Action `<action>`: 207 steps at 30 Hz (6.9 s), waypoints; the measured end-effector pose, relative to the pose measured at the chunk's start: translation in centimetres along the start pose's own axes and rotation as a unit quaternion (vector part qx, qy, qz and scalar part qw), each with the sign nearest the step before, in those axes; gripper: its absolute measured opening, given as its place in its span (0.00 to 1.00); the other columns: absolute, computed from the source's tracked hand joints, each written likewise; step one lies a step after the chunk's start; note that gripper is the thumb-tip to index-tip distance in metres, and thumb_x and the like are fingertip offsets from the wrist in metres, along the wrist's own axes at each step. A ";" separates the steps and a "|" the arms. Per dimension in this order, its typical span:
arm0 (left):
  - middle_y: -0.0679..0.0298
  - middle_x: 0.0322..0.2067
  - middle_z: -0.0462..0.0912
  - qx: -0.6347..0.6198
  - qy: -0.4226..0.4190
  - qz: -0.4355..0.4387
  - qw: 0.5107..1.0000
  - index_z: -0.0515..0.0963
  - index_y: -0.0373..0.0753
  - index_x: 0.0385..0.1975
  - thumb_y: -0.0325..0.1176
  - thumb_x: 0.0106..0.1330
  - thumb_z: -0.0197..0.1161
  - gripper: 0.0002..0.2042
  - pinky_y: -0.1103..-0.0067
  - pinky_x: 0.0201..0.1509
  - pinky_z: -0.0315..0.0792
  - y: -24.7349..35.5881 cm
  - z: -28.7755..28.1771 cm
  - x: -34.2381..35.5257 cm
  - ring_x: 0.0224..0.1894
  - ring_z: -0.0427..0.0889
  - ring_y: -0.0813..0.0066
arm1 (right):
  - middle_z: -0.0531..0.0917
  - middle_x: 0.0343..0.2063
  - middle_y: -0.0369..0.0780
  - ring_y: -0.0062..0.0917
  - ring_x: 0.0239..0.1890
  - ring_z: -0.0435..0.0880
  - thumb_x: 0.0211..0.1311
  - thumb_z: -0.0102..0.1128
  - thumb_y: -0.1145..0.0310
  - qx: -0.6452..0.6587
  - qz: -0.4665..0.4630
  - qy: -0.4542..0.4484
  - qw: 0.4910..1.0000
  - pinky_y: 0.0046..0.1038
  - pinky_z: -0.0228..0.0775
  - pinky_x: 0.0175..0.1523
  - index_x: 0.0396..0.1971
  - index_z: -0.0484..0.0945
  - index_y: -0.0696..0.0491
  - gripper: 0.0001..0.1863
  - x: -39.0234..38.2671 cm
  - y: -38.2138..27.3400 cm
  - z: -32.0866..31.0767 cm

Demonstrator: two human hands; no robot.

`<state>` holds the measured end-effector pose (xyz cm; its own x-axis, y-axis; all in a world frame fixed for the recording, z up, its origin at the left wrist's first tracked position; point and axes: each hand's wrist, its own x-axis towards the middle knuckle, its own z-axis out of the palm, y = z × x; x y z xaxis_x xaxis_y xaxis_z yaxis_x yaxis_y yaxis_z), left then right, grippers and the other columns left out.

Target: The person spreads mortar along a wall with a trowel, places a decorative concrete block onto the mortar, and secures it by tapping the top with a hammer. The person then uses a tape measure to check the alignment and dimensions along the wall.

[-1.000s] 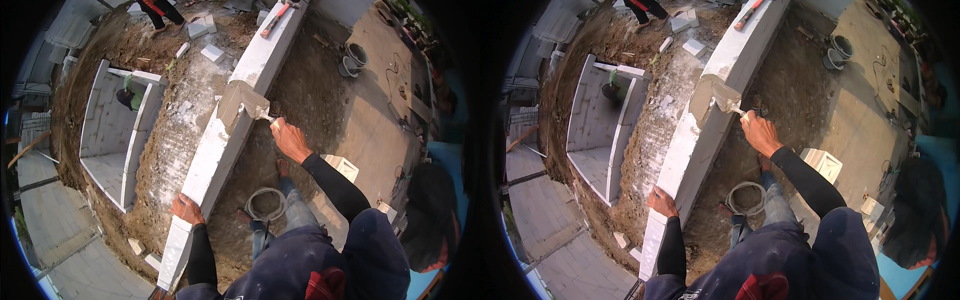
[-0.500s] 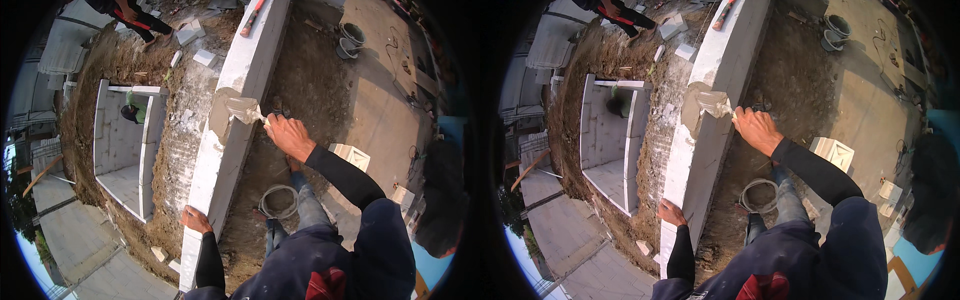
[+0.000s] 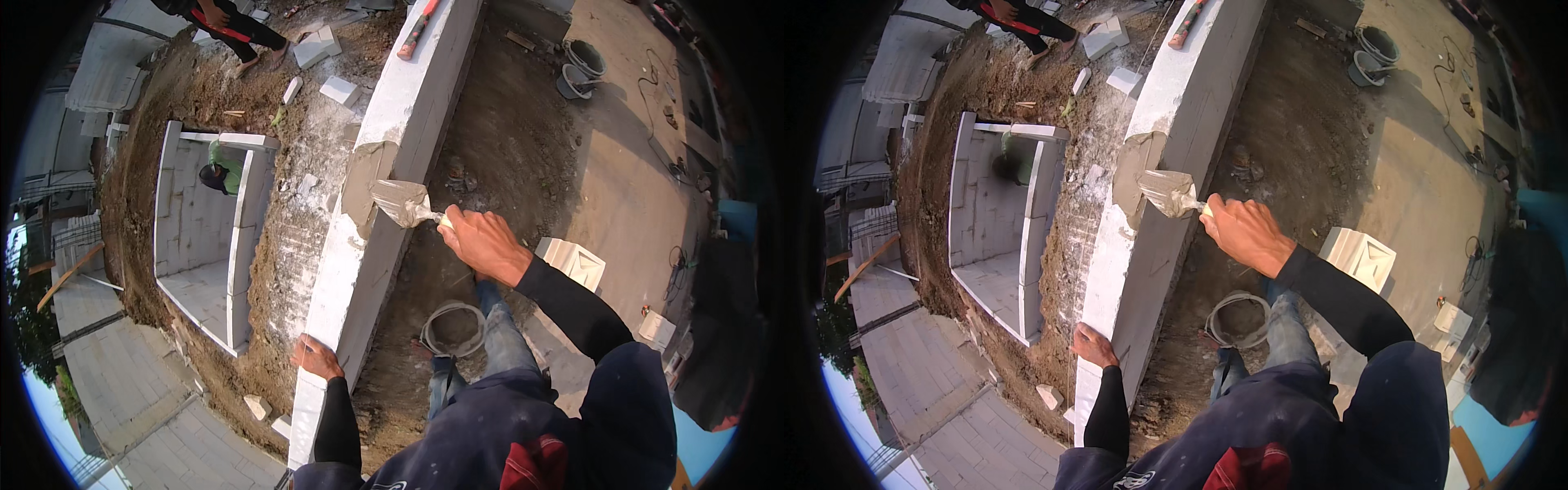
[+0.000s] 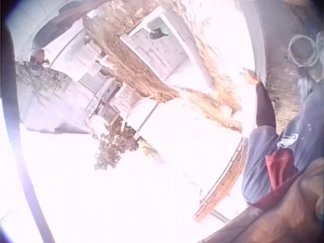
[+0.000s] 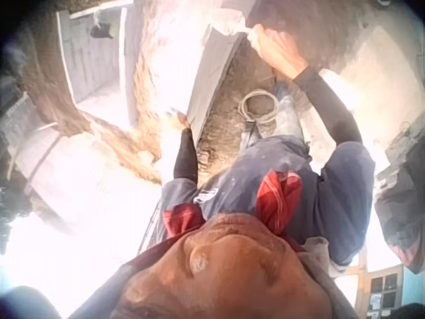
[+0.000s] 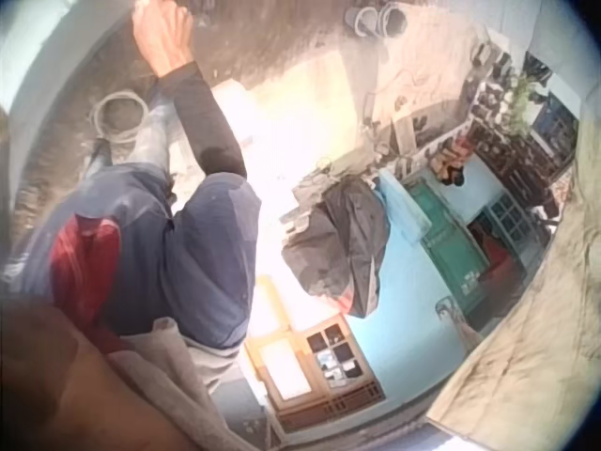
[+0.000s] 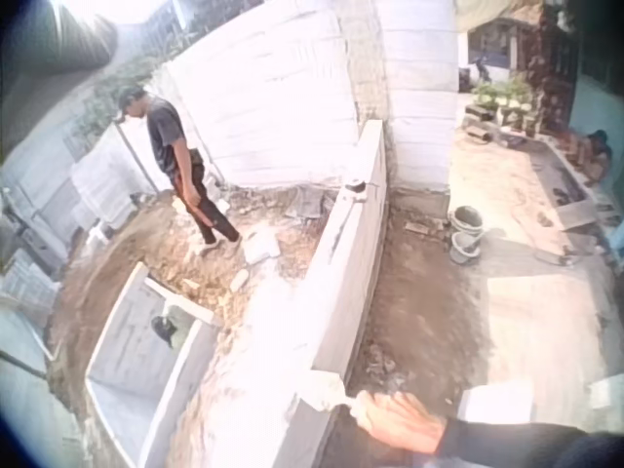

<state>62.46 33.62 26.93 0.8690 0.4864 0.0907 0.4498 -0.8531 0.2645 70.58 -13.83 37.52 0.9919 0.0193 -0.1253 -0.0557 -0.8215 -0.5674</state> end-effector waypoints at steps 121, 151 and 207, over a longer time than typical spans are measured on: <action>0.55 0.41 0.84 -0.010 0.045 0.031 0.998 0.84 0.35 0.44 0.47 0.79 0.44 0.24 0.44 0.76 0.46 1.9 0.1 -0.3 0.51 0.80 0.51 | 0.83 0.25 0.57 0.59 0.31 0.82 0.76 0.49 0.56 0.109 0.078 0.114 0.984 0.55 0.71 0.37 0.42 0.71 0.61 0.19 2.4 -2.4 10.2; 0.52 0.42 0.83 -0.001 0.023 0.020 1.000 0.83 0.33 0.46 0.53 0.81 0.39 0.30 0.46 0.77 0.47 1.3 0.2 -0.2 0.51 0.79 0.50 | 0.83 0.25 0.58 0.55 0.31 0.86 0.77 0.47 0.60 -0.011 0.069 0.023 0.997 0.51 0.77 0.38 0.40 0.73 0.66 0.20 1.3 -4.2 3.3; 0.58 0.43 0.83 0.004 0.099 0.037 0.994 0.83 0.41 0.47 0.44 0.76 0.51 0.17 0.48 0.78 0.46 0.1 2.0 -0.3 0.53 0.79 0.59 | 0.85 0.37 0.57 0.53 0.45 0.84 0.76 0.44 0.49 -0.274 -0.143 -0.192 0.931 0.49 0.75 0.52 0.48 0.77 0.57 0.25 12.8 -11.5 4.7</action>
<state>62.68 33.00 25.05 0.8424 0.4491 0.2977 0.3883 -0.8891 0.2423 83.38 -1.44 38.62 0.8379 0.3980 -0.3734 0.3757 -0.9170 -0.1345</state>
